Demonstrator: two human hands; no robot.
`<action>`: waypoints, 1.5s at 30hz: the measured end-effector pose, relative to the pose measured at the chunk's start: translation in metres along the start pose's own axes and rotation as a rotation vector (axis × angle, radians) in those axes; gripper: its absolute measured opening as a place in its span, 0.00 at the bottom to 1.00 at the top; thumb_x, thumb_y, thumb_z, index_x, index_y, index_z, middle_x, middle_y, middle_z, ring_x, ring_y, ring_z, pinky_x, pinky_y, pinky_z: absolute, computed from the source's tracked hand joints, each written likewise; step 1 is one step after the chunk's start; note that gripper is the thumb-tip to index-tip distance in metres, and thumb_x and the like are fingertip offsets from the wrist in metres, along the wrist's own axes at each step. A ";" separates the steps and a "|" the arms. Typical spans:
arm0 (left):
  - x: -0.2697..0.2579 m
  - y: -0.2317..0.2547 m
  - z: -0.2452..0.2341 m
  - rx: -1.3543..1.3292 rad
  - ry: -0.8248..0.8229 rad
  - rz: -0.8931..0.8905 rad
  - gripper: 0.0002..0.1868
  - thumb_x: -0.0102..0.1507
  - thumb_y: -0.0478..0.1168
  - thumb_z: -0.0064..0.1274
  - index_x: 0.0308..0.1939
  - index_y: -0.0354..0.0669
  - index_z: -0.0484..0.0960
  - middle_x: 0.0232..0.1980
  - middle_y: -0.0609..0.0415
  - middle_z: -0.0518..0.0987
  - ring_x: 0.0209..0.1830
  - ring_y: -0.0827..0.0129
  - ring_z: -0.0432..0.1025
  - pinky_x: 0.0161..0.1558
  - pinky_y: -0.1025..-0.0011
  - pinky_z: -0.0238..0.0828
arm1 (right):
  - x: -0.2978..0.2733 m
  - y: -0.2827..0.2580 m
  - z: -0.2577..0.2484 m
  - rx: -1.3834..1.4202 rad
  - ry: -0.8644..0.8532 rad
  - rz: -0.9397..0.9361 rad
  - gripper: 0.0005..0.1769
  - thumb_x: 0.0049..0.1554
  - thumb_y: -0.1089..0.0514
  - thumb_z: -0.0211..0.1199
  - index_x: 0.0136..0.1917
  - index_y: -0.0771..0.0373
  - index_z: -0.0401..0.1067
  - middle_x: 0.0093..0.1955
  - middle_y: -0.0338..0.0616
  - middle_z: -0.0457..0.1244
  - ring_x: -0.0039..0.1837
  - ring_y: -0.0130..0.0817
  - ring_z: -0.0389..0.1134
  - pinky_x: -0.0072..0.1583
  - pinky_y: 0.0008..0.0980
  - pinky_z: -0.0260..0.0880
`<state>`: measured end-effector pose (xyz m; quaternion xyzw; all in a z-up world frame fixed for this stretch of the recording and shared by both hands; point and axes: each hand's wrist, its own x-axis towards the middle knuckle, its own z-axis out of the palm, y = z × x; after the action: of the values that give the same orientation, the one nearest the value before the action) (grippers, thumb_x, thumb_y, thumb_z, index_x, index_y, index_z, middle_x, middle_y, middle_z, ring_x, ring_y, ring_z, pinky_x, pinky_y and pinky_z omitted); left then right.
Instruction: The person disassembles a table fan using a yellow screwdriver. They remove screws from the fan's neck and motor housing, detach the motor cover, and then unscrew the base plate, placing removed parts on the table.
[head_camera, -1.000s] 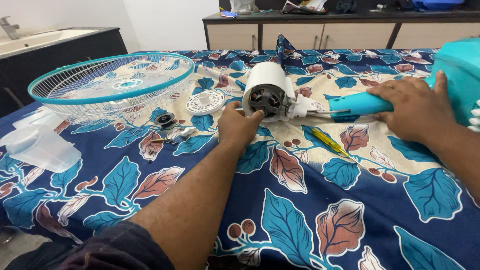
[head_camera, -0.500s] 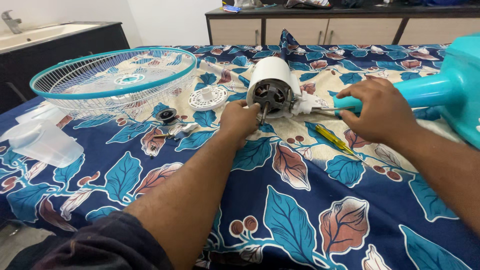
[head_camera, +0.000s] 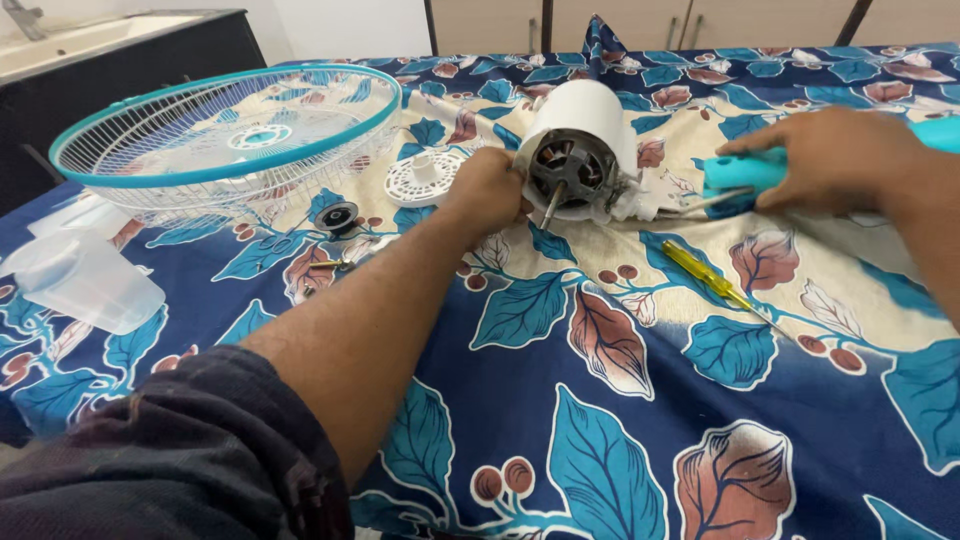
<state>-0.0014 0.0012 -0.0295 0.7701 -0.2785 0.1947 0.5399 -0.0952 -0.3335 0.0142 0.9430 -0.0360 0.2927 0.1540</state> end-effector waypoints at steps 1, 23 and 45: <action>0.001 -0.004 0.005 -0.029 0.021 0.018 0.13 0.66 0.33 0.42 0.43 0.31 0.84 0.34 0.43 0.85 0.28 0.65 0.82 0.32 0.67 0.81 | 0.001 -0.002 0.003 -0.012 0.010 0.020 0.50 0.39 0.43 0.81 0.73 0.19 0.66 0.67 0.42 0.68 0.60 0.46 0.73 0.59 0.45 0.75; 0.238 -0.106 0.031 1.090 0.358 0.452 0.13 0.63 0.41 0.55 0.48 0.38 0.84 0.46 0.40 0.84 0.49 0.53 0.81 0.49 0.59 0.73 | 0.106 -0.005 0.115 -0.210 0.517 0.079 0.50 0.43 0.35 0.77 0.77 0.32 0.67 0.64 0.46 0.68 0.61 0.52 0.69 0.62 0.57 0.66; -0.104 0.040 -0.046 0.791 -0.022 0.305 0.23 0.61 0.53 0.56 0.55 0.47 0.83 0.63 0.44 0.77 0.67 0.49 0.67 0.66 0.50 0.60 | -0.047 0.005 0.007 0.343 0.285 -0.276 0.22 0.55 0.51 0.60 0.61 0.54 0.78 0.64 0.43 0.70 0.59 0.47 0.73 0.64 0.42 0.72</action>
<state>-0.1068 0.0571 -0.0478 0.8700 -0.2988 0.3558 0.1649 -0.1308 -0.3419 -0.0162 0.9005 0.1654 0.4007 0.0338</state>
